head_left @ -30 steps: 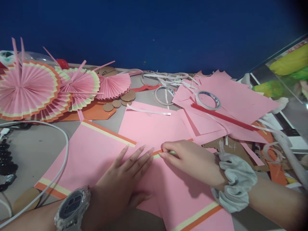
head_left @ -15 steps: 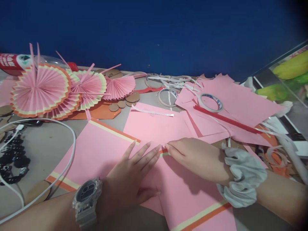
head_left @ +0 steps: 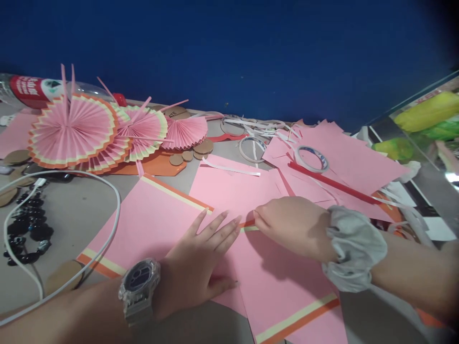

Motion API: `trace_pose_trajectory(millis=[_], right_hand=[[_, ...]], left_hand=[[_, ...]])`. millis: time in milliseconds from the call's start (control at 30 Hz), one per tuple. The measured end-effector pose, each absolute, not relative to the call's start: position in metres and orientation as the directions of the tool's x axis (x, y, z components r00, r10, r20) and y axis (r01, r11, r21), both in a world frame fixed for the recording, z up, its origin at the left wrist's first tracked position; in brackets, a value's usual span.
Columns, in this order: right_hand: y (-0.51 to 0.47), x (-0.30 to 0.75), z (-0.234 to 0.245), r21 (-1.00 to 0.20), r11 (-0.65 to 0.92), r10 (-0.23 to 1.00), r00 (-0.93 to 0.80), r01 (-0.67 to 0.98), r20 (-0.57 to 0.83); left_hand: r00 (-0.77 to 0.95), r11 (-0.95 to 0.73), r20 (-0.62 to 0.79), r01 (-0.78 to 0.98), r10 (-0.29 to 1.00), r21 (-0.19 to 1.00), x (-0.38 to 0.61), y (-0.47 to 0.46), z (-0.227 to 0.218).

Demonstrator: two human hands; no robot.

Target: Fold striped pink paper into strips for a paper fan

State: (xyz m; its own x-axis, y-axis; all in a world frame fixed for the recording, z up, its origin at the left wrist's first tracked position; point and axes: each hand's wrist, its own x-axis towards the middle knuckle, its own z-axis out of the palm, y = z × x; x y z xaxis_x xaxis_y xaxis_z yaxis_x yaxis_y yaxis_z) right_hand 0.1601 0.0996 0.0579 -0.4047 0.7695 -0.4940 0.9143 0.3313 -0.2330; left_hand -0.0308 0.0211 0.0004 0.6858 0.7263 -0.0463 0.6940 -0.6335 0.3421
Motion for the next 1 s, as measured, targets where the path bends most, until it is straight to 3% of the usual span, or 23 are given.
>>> trace_pose_trajectory(millis=[133, 233, 300, 467, 633, 1000], right_hand=[[0.099, 0.163, 0.061, -0.136, 0.364, 0.722, -0.371, 0.922, -0.584], [0.092, 0.168, 0.054, -0.212, 0.324, 0.712, -0.385, 0.922, -0.587], [0.087, 0.171, 0.048, -0.287, 0.283, 0.727, -0.399, 0.915, -0.558], [0.077, 0.175, 0.04, -0.405, 0.201, 0.766, -0.401, 0.892, -0.503], [0.075, 0.176, 0.037, -0.441, 0.208, 0.785, -0.418, 0.873, -0.457], [0.072, 0.179, 0.034, -0.451, 0.26, 0.814, -0.445, 0.854, -0.373]], left_hand=[[0.7, -0.682, -0.048, 0.707, 0.712, 0.188, -0.031, 0.009, 0.001], [0.677, -0.678, -0.073, 0.735, 0.732, 0.013, -0.028, -0.004, 0.006], [0.661, -0.664, -0.079, 0.747, 0.747, -0.03, -0.026, -0.007, 0.008], [0.721, -0.719, -0.009, 0.691, 0.692, 0.077, -0.027, 0.005, 0.001], [0.739, -0.721, -0.049, 0.668, 0.672, 0.184, -0.032, 0.012, -0.005], [0.729, -0.716, -0.006, 0.674, 0.685, 0.182, -0.028, 0.011, -0.004]])
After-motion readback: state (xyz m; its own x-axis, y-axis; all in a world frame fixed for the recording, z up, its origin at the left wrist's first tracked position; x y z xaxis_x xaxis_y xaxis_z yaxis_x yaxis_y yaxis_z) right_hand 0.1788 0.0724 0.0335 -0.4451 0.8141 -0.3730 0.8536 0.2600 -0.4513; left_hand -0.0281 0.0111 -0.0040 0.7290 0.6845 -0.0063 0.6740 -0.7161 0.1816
